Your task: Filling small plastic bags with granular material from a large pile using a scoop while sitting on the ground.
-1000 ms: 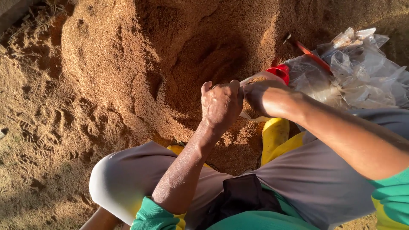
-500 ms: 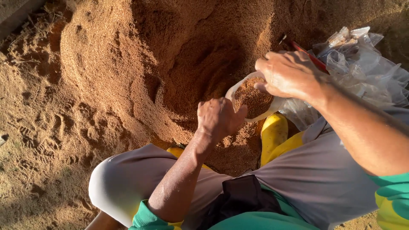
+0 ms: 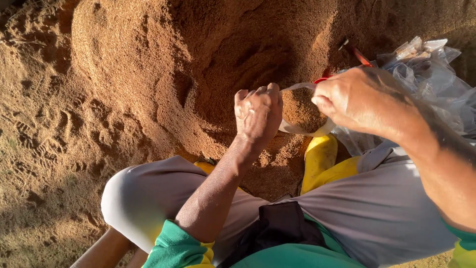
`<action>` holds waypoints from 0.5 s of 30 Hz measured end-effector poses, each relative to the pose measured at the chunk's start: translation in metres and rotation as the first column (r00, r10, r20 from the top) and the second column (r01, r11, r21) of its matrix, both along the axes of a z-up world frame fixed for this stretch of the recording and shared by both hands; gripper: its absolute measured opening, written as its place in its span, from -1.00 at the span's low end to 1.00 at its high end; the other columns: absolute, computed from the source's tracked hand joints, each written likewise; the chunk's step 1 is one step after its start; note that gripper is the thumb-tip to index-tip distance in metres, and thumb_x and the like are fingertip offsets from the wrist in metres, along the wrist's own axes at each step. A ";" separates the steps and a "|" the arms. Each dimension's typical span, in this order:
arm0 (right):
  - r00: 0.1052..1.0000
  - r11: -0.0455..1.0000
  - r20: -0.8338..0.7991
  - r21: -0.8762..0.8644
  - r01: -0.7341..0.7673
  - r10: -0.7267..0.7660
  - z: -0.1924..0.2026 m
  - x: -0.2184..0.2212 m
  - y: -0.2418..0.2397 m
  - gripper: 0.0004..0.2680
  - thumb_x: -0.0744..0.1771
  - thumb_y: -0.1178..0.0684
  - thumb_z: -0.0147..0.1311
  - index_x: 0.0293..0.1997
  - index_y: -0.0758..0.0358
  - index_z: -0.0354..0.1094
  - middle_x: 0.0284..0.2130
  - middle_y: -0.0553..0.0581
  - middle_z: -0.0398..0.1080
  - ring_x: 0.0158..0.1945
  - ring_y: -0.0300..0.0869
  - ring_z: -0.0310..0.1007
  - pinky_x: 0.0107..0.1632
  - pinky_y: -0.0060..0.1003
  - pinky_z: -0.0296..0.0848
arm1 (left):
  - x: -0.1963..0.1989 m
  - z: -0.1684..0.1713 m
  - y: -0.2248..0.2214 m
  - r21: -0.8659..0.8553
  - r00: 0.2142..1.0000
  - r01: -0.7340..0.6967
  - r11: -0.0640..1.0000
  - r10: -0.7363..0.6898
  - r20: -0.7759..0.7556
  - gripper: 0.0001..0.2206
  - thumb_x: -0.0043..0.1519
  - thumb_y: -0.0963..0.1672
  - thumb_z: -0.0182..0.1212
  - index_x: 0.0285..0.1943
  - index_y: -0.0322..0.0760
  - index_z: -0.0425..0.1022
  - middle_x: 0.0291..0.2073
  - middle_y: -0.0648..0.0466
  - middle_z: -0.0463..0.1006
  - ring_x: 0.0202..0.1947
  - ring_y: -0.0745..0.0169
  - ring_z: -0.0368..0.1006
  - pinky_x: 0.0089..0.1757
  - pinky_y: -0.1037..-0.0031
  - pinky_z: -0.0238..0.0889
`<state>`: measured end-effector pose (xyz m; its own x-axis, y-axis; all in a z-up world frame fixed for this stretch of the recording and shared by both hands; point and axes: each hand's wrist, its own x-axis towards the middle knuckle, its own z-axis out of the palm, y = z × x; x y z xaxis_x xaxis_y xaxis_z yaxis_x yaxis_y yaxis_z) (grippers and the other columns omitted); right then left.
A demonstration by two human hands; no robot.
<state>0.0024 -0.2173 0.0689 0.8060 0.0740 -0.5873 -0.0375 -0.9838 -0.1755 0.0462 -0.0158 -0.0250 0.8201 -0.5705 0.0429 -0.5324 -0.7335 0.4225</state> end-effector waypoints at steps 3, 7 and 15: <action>0.978 0.988 0.190 0.108 -0.114 0.092 -0.020 -0.006 0.007 -0.87 0.35 0.20 0.06 -0.42 0.14 0.33 -0.58 0.00 0.39 -0.67 -0.26 0.35 -0.60 -0.32 0.48 | -0.005 -0.011 -0.007 -0.016 0.997 0.078 0.997 -0.077 0.027 -0.83 0.39 -0.09 0.09 -0.21 -0.20 0.49 -0.53 0.16 0.56 -0.62 0.26 0.36 -0.16 0.24 0.26; 0.739 0.692 -0.009 -0.343 -0.635 0.674 -0.086 -0.016 0.002 -0.89 0.36 0.30 -0.10 -0.22 0.39 0.40 -0.32 0.21 0.42 -0.27 -0.14 0.39 -0.04 -0.27 0.42 | -0.008 0.000 -0.008 -0.050 0.994 0.111 0.993 -0.111 -0.002 -0.81 0.39 -0.09 0.03 -0.22 -0.22 0.47 -0.54 0.12 0.59 -0.64 0.24 0.40 -0.13 0.18 0.30; 0.961 0.995 -0.278 0.087 0.044 -0.018 -0.032 0.028 0.050 -0.96 0.37 0.14 0.06 -0.17 0.20 0.42 -0.41 0.10 0.50 -0.35 -0.14 0.54 0.00 -0.27 0.49 | -0.002 -0.001 -0.004 -0.094 0.990 0.128 0.987 -0.133 -0.052 -0.83 0.37 -0.12 0.05 -0.26 -0.21 0.47 -0.52 0.14 0.61 -0.64 0.28 0.39 -0.10 0.18 0.27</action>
